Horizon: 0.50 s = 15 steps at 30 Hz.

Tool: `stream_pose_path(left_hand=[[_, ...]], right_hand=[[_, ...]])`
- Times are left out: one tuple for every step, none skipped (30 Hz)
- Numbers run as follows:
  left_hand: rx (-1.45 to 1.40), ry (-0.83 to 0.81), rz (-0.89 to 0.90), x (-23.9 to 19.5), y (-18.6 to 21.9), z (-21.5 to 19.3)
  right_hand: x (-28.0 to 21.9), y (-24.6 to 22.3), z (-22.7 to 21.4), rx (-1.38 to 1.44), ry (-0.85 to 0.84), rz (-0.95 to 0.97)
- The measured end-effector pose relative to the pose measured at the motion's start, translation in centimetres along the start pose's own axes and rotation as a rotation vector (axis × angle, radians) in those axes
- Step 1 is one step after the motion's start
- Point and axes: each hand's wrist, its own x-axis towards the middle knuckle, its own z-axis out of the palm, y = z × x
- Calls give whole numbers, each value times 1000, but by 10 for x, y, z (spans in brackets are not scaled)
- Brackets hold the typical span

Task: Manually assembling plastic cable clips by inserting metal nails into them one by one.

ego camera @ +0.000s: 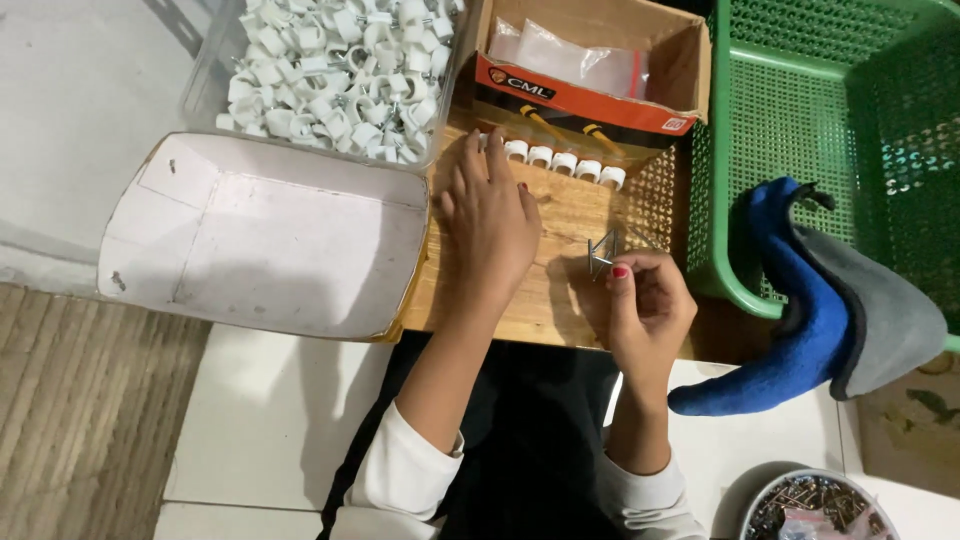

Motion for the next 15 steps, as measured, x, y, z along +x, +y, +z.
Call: stream_pose_path(left_hand=[[1,2,-2,-1,-2,0],[-3,2,-15,-1,-3,-1],[-7,3,-27,-1,-4,-1],[-6,2,-31,-2,-4,0],[-3,42,-17,-3,-3,2],[1,85,-2,-3,-3,3],[2,88,-4,-4,-2,0],[28,110,1,-5,0,-3],[55,133,6,-6,1,-5],[54,132,5,-6,-1,-3],[63,161,18,-5,-4,-2],[74,191,34,-3,-7,0],[74,191,35,-4,-7,-2],[82,238,64,-5,-8,-4],[90,284,94,-6,-9,-6]], right_hand=[[0,0,-1,2,-2,0],[0,1,-1,-5,-6,3],[0,1,-2,-11,-11,6],[-1,2,-2,-10,-13,7],[-1,3,-3,-7,-6,12],[0,4,-2,-2,1,14],[0,6,-2,1,-2,13],[-1,7,-3,12,-1,16],[-1,8,-3,24,1,20],[-1,9,-4,22,0,21],[-2,10,-5,20,3,22],[-2,12,-5,19,9,22],[-1,11,-5,19,10,22],[-1,11,-5,23,15,22],[-1,10,-5,28,20,22]])
